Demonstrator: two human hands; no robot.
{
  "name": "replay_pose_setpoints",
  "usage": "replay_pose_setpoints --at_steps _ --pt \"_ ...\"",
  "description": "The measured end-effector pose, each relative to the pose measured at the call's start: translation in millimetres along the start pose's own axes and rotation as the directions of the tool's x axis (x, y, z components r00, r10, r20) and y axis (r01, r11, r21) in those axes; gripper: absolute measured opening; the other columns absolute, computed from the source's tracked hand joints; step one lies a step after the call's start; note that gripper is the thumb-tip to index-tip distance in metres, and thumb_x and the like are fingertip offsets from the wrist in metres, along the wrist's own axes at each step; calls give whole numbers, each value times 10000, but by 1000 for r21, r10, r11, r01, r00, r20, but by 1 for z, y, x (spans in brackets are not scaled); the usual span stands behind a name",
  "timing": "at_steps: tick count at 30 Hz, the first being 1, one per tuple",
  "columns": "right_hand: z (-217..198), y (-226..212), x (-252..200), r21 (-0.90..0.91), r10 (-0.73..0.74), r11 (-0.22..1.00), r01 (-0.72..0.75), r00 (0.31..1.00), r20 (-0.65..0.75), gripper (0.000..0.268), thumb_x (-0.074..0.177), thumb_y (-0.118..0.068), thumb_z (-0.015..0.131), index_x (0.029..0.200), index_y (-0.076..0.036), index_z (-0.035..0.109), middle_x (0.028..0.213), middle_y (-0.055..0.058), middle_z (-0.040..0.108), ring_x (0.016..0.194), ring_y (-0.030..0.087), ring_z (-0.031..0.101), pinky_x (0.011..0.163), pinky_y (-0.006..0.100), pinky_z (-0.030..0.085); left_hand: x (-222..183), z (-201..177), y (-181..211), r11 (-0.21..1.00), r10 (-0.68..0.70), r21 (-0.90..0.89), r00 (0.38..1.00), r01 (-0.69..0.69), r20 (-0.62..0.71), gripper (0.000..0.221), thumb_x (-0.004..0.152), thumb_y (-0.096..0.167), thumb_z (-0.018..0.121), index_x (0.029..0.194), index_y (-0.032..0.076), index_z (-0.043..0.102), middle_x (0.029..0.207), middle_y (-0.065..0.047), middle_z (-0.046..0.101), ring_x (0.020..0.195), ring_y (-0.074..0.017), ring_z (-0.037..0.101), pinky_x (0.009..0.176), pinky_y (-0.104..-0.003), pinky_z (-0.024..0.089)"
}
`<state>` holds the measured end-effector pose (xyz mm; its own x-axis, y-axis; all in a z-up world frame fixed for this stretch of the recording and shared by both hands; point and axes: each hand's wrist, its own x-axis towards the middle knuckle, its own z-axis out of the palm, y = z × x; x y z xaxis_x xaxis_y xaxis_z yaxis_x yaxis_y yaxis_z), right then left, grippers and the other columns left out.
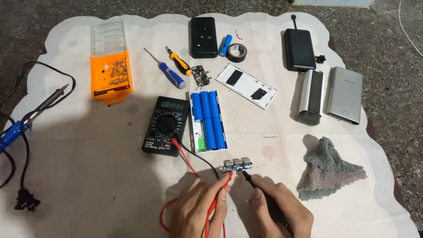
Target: Testing an electronic circuit board using a digital multimeter
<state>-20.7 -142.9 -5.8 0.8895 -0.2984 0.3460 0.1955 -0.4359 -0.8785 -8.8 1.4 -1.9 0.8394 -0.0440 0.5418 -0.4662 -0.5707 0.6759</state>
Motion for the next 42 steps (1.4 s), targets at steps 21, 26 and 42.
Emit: replay_pose_setpoints --at_steps 21,26,42 --pt "1 0 5 -62 -99 993 103 993 62 182 871 -150 695 991 -57 796 804 64 788 622 90 655 604 179 470 -7 2 -3 997 -43 64 996 48 -74 211 915 34 609 1072 69 746 848 12 793 695 -156 670 648 -303 571" --pt "0 1 5 -77 -95 992 100 993 69 176 872 -142 692 997 -88 804 753 28 771 609 78 647 600 174 457 -7 2 -5 998 20 62 996 -14 -90 218 922 42 591 1085 69 733 880 16 803 695 -165 664 663 -292 559" --pt "-3 6 6 -118 -75 989 91 988 132 192 860 -204 700 992 -126 817 680 8 708 557 90 569 540 208 395 -5 2 -6 998 21 56 997 -17 -71 214 911 9 598 1074 47 731 818 -3 780 656 -146 629 566 -271 543"
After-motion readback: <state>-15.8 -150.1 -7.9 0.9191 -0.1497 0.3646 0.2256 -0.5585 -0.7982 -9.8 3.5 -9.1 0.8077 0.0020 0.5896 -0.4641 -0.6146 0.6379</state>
